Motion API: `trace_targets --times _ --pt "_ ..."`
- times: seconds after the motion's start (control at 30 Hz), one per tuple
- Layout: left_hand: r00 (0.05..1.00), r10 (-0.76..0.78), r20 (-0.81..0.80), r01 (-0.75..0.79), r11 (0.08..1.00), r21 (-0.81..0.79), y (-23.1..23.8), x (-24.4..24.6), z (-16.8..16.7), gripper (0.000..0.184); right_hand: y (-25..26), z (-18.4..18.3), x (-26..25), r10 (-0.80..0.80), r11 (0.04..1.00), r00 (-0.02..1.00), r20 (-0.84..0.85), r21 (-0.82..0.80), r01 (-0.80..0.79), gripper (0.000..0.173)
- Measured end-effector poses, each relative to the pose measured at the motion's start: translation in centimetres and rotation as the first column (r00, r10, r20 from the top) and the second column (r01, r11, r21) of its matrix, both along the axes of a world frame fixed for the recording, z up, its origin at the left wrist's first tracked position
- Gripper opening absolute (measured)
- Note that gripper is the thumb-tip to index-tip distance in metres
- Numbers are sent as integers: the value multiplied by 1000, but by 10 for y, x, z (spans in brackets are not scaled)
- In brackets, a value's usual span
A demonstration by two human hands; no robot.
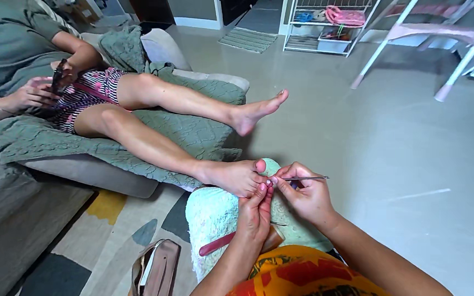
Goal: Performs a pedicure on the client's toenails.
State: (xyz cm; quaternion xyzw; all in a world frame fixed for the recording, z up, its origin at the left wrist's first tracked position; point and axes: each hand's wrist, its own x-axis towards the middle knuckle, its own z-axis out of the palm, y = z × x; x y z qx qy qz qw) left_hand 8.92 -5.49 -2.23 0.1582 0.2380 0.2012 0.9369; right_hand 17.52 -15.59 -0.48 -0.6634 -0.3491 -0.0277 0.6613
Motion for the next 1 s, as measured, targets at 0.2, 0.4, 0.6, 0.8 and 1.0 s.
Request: trace_targets --times 0.2,0.4,0.6,0.8,1.0 --pt "1000 4 -1 -4 1000 14 -1 0 1 13 1 -1 -1 2 1000 996 87 -19 0 7" --pt "1000 -4 5 4 1000 4 0 0 1 12 0 11 1 -23 1000 1000 16 6 23 5" --pt "1000 -8 -30 12 993 120 -5 -3 1 21 24 26 -17 472 864 862 -187 293 -409 5" --pt "1000 6 3 -6 999 31 -1 -5 3 15 32 27 -4 131 953 991 36 271 -136 7" --pt "998 -27 49 25 999 47 -1 -4 0 13 19 17 6 311 936 950 -21 183 -302 4"
